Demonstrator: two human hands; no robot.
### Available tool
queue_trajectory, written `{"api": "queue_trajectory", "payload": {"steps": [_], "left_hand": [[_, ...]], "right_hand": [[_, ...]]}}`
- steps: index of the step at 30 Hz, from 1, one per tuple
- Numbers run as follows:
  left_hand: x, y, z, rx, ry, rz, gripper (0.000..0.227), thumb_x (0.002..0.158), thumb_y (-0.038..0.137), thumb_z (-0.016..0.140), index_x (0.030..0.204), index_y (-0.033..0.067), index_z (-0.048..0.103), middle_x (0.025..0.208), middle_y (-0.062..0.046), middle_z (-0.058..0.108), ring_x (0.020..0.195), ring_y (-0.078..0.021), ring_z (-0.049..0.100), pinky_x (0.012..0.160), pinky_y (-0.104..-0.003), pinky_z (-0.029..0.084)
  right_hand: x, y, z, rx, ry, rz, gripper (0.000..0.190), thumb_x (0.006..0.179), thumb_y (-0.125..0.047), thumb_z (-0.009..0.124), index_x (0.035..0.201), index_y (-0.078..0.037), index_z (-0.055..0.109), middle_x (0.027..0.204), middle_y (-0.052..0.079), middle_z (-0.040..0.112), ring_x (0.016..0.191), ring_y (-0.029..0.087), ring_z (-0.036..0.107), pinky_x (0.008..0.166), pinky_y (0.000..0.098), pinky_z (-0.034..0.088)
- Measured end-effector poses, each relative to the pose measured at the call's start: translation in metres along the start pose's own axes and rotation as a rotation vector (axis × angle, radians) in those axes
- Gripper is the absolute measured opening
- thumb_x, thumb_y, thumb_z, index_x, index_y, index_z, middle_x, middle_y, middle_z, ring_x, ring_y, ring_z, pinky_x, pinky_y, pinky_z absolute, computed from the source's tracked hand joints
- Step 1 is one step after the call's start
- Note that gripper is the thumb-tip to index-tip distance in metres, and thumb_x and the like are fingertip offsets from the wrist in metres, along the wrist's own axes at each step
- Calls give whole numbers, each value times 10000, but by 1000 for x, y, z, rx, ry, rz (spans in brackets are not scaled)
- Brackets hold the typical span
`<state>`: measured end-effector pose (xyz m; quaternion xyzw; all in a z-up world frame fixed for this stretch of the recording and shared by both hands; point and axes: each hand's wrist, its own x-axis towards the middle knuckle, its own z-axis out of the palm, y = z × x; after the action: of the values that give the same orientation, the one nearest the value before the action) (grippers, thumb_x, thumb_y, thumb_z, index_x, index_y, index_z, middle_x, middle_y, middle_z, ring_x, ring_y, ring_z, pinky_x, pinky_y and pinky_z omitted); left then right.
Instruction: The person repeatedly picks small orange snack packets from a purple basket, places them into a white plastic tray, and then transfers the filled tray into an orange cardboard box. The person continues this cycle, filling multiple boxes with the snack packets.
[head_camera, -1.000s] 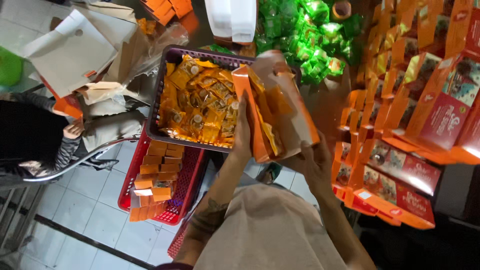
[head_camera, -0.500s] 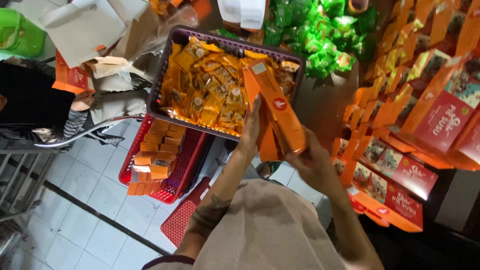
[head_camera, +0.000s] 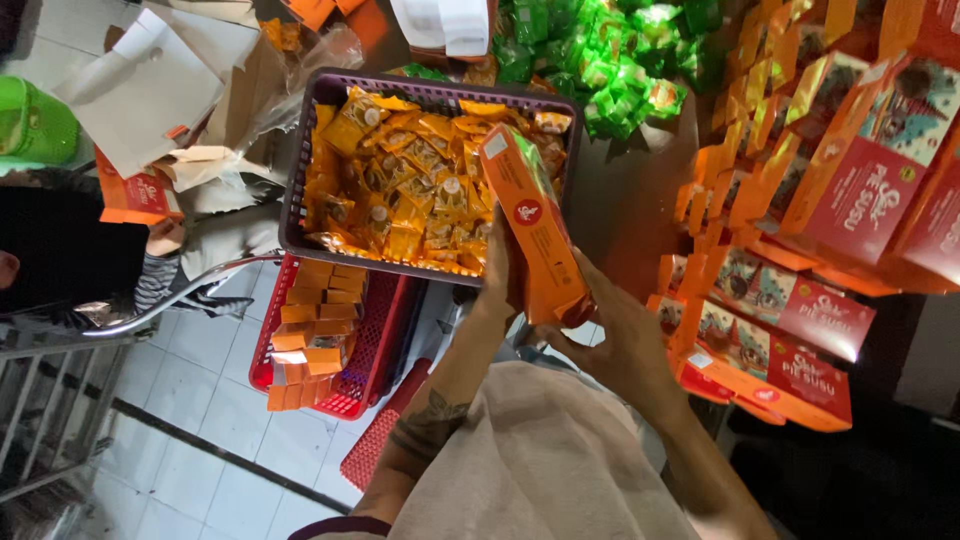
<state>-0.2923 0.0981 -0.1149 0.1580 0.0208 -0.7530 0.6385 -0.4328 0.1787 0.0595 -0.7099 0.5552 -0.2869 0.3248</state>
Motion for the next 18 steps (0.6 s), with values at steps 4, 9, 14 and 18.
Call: {"api": "queue_trajectory", "payload": {"steps": [4,9,14,18], "left_hand": [[-24,11,43,337,116,-44,655,1086,388,506,1663,143,315,1734,-128,272,1603,-294,236,1300,-488,104],[-32,18,127,785,184,-59,698,1088,463,451,1670,110,295,1727,-128,283,1581,-305,285,1273,-434,265],[-44,-3,165,754,384,-102,775,988,601,503,1656,248,329,1735,-31,285,1573,-232,316,1275,-368,272],[-32,-8,156,742,389,-149,834,932,637,577,1648,257,378,1682,-91,401,1494,-315,439,1203,-452,346]], "right_hand": [[-7,39,4,-41,80,-86,871,780,-340,900,1530,-89,536,1117,203,764,1023,407,740,843,542,593],[-11,51,-1,100,118,-27,822,825,-242,849,1557,-85,510,1154,161,775,1063,340,748,840,477,618],[-17,50,-5,357,121,56,813,827,-10,786,1561,15,437,1188,287,717,1103,408,725,849,459,631],[-18,60,-10,461,119,145,855,822,6,775,1587,12,394,1142,271,713,1056,366,741,839,449,649]]}}
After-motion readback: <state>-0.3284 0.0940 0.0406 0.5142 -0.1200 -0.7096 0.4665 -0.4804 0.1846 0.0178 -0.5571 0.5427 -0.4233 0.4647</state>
